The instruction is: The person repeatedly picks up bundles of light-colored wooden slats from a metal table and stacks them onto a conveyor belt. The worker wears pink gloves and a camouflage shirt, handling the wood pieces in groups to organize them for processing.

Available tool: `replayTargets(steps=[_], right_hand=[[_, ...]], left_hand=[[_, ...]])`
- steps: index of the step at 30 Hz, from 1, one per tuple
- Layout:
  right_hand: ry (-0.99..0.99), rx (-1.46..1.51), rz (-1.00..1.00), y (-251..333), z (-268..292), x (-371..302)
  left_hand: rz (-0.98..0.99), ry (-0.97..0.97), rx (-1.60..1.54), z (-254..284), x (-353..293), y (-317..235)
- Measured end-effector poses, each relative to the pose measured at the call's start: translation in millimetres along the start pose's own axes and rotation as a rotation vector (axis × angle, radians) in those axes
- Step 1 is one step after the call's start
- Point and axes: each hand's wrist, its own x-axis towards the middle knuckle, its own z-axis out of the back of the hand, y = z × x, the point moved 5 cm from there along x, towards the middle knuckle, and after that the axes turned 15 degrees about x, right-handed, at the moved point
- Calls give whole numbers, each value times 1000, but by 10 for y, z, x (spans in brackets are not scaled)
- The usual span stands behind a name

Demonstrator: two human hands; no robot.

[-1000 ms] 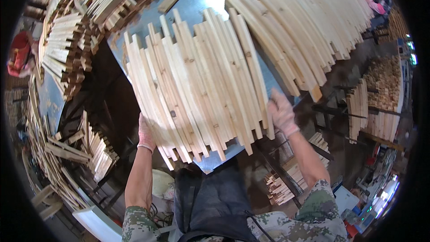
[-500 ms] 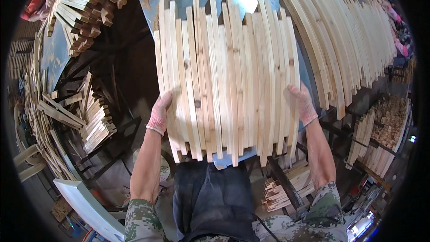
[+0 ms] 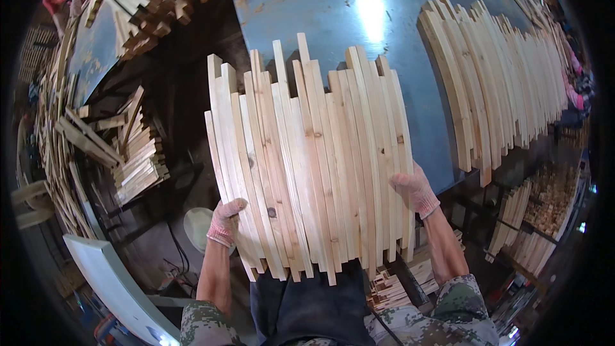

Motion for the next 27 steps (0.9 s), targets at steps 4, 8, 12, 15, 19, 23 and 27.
replayTargets(steps=[4, 8, 12, 15, 19, 23, 27], right_hand=[[36, -29, -22, 46, -343, -262], [154, -89, 33, 126, -870, -559], [273, -167, 117, 108, -1503, -929], [395, -356, 72, 151, -1682, -1000], [539, -398, 173, -128, -2677, -1683], [763, -416, 33, -323, -3407, -2530], [999, -421, -41, -1192, -4143, -3307]], left_hand=[[-70, -44, -70, -37, -581, -81], [-173, -44, -110, 264, -1164, -100], [-252, -96, -194, 583, -1979, -55], [-298, -201, -226, 914, -2613, 148], [-392, -320, -280, 1245, -3859, 287], [-446, -523, -329, 1275, -5082, 1037], [-560, -694, -384, 1661, -6253, 1976]])
